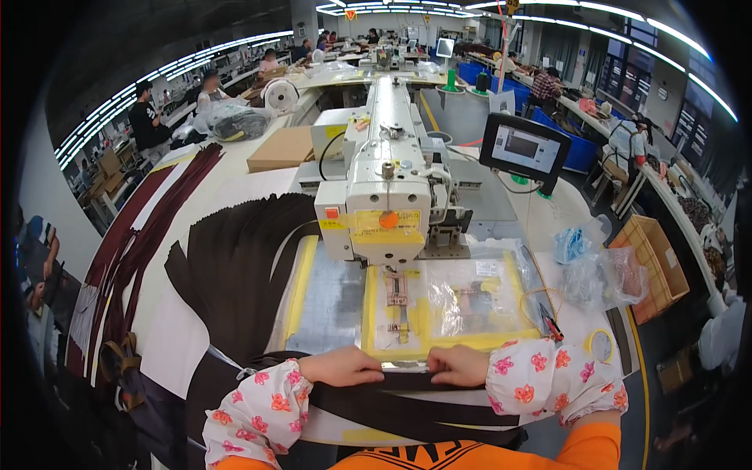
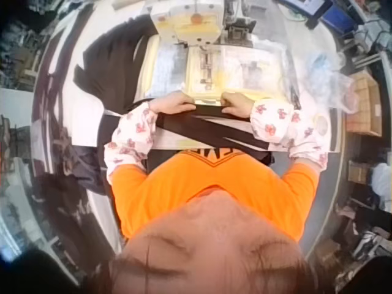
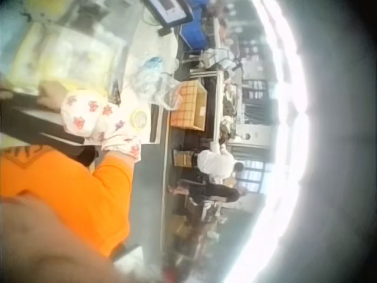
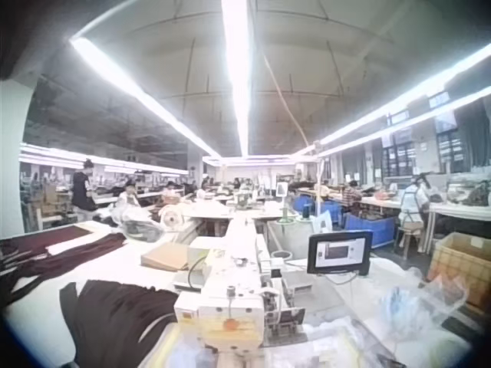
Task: Operating a specialized sewing and punching machine machine to stitch together or add hardware to woven or synthetic leather strap loops.
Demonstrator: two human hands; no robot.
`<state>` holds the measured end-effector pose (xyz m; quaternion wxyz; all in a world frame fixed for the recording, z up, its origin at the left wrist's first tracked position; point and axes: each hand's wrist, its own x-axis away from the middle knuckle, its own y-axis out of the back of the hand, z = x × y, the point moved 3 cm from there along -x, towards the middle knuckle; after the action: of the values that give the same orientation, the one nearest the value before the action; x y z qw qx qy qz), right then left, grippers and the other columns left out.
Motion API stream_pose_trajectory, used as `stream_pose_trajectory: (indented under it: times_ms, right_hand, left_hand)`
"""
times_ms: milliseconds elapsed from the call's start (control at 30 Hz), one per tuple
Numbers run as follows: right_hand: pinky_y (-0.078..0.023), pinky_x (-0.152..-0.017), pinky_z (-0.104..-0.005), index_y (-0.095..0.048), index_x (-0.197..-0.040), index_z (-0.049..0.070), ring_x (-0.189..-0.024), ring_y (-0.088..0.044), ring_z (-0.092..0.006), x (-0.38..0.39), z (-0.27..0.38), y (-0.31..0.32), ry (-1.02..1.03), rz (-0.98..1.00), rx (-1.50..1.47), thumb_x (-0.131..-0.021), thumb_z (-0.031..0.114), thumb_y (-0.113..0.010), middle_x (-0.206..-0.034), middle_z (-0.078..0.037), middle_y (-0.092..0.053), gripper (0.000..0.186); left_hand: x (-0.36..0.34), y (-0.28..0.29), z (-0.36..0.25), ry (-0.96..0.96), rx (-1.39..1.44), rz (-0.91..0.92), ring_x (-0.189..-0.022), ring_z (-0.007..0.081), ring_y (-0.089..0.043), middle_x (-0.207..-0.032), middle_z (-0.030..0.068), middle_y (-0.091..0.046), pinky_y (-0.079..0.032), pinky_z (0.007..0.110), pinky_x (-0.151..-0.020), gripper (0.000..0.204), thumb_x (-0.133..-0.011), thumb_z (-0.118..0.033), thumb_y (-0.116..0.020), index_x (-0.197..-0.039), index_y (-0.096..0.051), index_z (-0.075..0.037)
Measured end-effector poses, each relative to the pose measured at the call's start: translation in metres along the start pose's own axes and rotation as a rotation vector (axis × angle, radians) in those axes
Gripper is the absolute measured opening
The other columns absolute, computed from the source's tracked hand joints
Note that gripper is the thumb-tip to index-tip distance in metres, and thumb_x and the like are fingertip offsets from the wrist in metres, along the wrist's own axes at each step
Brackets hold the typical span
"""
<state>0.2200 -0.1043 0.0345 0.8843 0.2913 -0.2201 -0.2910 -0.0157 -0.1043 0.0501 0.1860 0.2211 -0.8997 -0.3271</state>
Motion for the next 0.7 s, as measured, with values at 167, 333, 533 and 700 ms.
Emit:
stream_pose_trajectory:
  times_ms: [167, 333, 533, 700]
  right_hand:
    - [-0.046, -0.068, -0.0425, -0.041, -0.124, 0.005, -0.08, -0.059, -0.0354, 0.003, 0.024, 0.047, 0.046, -0.383, 0.5, -0.075, 0.033, -0.069, -0.095, -0.018, -0.057, 0.063]
    - [-0.043, -0.068, -0.0404, -0.055, -0.092, 0.005, -0.077, -0.057, -0.0304, -0.02, -0.012, 0.078, 0.01, -0.743, 0.917, -0.072, 0.019, -0.064, -0.084, -0.011, -0.055, 0.026]
    - [-0.042, -0.047, -0.0308, -0.059, -0.085, 0.002, -0.049, -0.053, -0.0183, -0.064, -0.033, 0.097, -0.193, -0.732, -0.199, -0.091, 0.038, -0.044, -0.059, -0.008, -0.056, 0.04]
    - [-0.039, -0.042, -0.0256, -0.057, -0.092, -0.001, -0.045, -0.051, -0.0116, -0.098, -0.036, 0.055, -0.133, -0.9, -0.774, -0.09, 0.019, -0.052, -0.061, -0.008, -0.055, 0.021]
  left_hand:
    - [0.002, 0.039, 0.006, 0.171, 0.084, -0.741, -0.051, 0.0221, -0.055, -0.058, 0.0133, -0.055, -0.041, 0.035, -0.05, 0.029, -0.088, -0.026, -0.057, -0.072, -0.061, -0.001]
    - [0.029, 0.071, -0.011, 0.166, 0.06, -1.199, -0.052, 0.0126, -0.049, -0.058, 0.0071, -0.054, -0.04, 0.027, -0.052, 0.018, -0.085, -0.015, -0.061, -0.074, -0.06, 0.0]
    - [-0.023, 0.007, -0.057, -0.223, -0.207, -0.924, -0.059, 0.0253, -0.055, -0.071, 0.0087, -0.06, -0.045, 0.032, -0.056, 0.009, -0.078, -0.006, -0.059, -0.085, -0.063, -0.003]
    - [-0.083, 0.009, 0.057, 0.376, 0.951, -0.749, -0.054, 0.0111, -0.053, -0.069, 0.0055, -0.061, -0.042, 0.023, -0.05, 0.033, -0.094, -0.031, -0.046, -0.095, -0.059, 0.0]
